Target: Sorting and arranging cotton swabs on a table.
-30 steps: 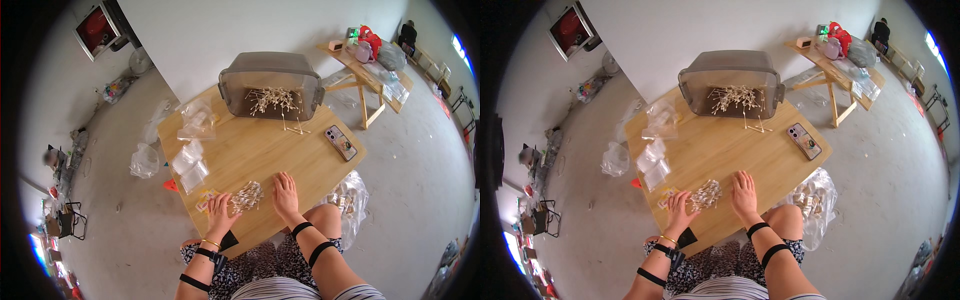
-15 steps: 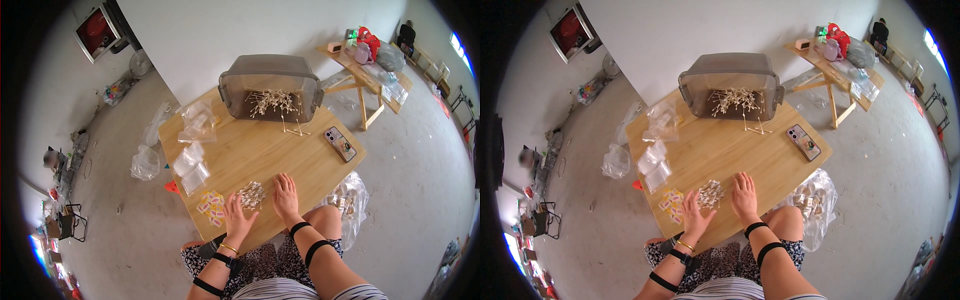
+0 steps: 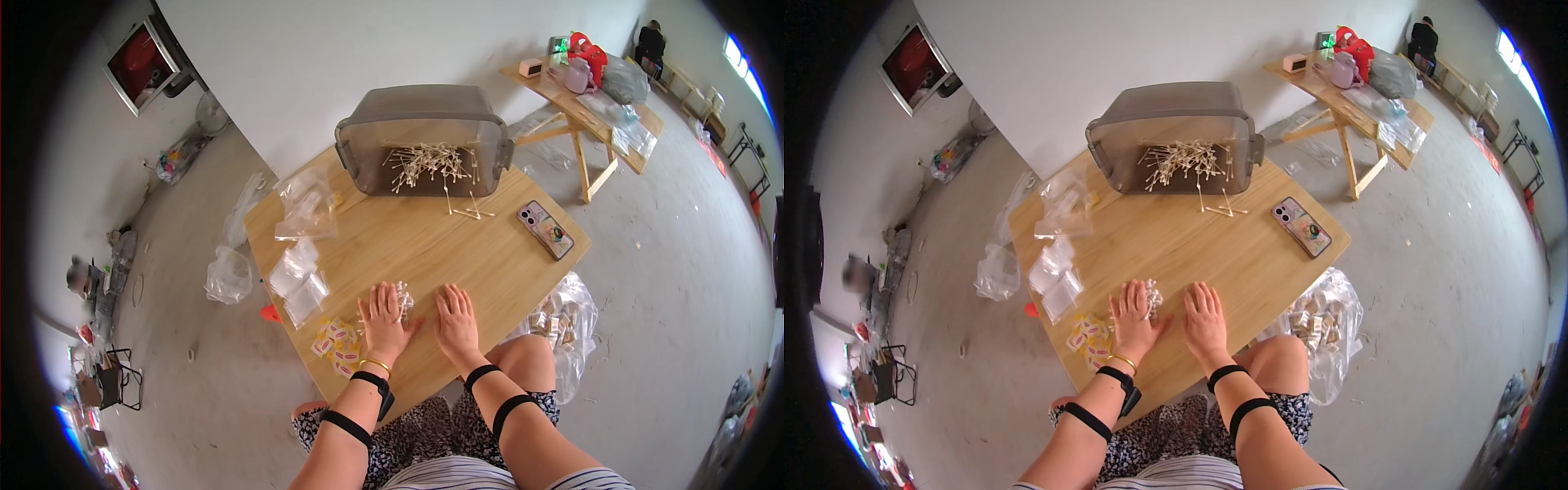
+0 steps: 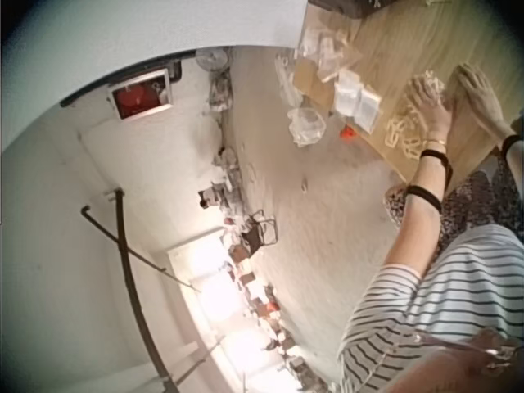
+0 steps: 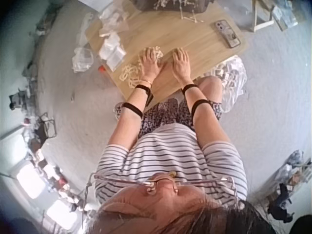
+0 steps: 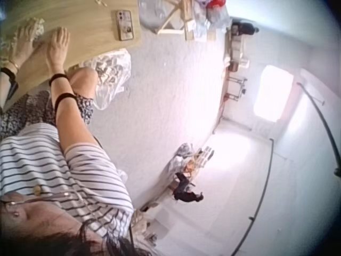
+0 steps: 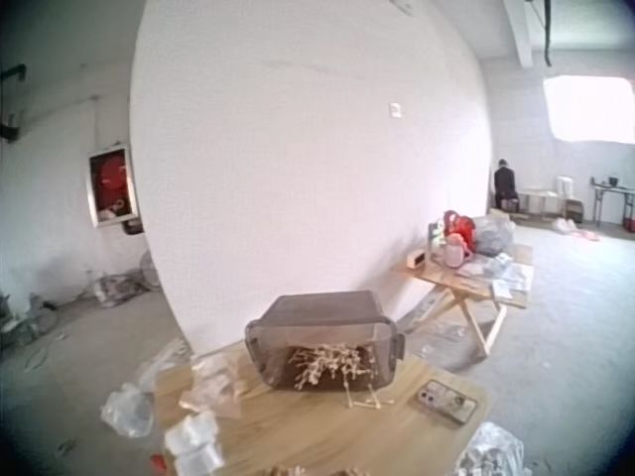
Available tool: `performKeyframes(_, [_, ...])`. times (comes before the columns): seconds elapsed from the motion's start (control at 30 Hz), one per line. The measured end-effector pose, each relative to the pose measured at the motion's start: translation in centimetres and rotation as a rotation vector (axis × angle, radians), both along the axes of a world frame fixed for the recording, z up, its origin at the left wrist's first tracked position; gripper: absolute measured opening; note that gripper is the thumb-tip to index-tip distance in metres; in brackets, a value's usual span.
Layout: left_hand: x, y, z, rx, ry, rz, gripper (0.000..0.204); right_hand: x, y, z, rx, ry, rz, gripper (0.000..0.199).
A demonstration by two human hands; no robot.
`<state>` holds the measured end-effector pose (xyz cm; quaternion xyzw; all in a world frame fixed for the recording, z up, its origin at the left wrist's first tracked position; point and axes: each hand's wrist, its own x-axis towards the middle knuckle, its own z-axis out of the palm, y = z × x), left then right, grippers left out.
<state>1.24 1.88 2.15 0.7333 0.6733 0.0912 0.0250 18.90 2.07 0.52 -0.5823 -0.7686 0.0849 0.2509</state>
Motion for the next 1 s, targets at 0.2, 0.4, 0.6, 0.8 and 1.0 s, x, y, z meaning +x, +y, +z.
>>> performKeyframes(0.2, [-1.8, 1.2, -1.3, 0.058, 0.012, -0.007, 0.105, -0.9, -0.3, 0.8, -0.006, 0.055, 0.009, 0.049])
performKeyframes(0.4, [-2.4, 0.8, 0.2, 0.006, -0.303, -0.043, 0.111, -0.3, -0.1, 0.5, -0.001, 0.031, -0.010, 0.050])
performKeyframes(0.6, [-3.8, 0.3, 1.6, -0.057, -0.145, 0.005, 0.116, -0.7, -0.2, 0.6, 0.004, 0.014, -0.001, 0.051])
performKeyframes(0.8, [-4.9, -0.3, 1.1, -0.095, -0.184, -0.022, 0.109, -1.0, -0.3, 1.0, -0.016, 0.008, 0.002, 0.053])
performKeyframes(1.0, [-5.4, -0.4, 1.4, -0.168, -0.376, -0.112, 0.103, -0.3, -0.3, 0.9, -0.043, 0.034, -0.006, 0.050])
